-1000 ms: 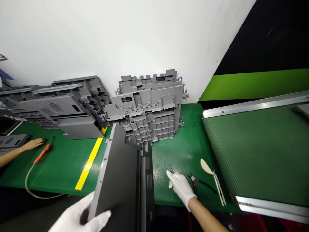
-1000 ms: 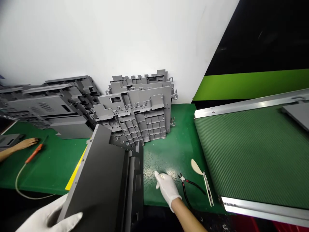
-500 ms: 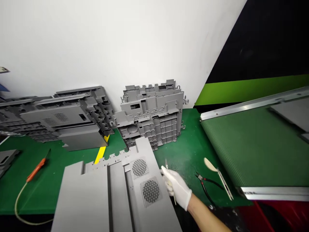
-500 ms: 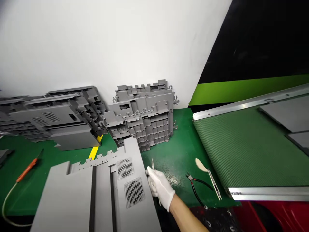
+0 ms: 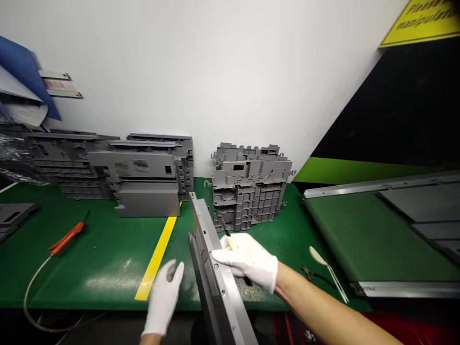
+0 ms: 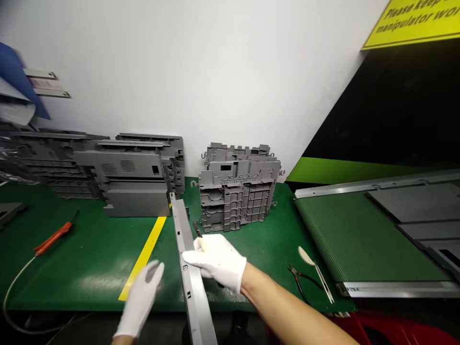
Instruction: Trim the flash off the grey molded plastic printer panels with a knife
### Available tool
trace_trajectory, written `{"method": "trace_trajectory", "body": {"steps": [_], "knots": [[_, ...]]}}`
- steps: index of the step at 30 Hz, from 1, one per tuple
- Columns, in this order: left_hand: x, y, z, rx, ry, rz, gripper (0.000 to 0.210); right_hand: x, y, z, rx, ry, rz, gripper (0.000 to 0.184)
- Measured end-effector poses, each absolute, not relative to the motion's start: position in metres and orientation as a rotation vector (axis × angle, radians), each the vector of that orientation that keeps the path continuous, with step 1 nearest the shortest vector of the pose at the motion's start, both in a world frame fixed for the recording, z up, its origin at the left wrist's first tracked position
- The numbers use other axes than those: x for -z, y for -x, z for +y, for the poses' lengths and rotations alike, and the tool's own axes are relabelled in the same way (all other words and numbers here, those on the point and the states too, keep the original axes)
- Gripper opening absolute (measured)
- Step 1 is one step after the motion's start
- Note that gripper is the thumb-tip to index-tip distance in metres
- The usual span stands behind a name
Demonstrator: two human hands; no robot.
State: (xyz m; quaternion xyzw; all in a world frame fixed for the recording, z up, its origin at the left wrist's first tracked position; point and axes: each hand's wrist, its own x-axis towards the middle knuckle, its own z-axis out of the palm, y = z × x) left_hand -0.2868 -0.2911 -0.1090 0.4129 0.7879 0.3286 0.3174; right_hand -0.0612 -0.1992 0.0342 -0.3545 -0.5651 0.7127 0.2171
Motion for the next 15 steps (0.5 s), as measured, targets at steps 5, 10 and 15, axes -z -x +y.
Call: {"method": "trace_trajectory", "body": {"steps": [5,10,15], "knots": [[-0.04,0.31,-0.27,-0.923,-2.286,1.935,0.088,-0.061,0.057,-0.194,-2.05,0.83,-1.886,0.045],[-0.105,0.291,-0.234,-0.092,-2.592,1.571,0.024,-0.076,0.049,-0.182,-2.289,0.641,-1.887,0.043],[-0.095,0.278,-0.249,0.146,-2.169,1.697,0.024,-0.064,-0.026,-0.137,-1.923,0.959,-1.808,0.042]]}}
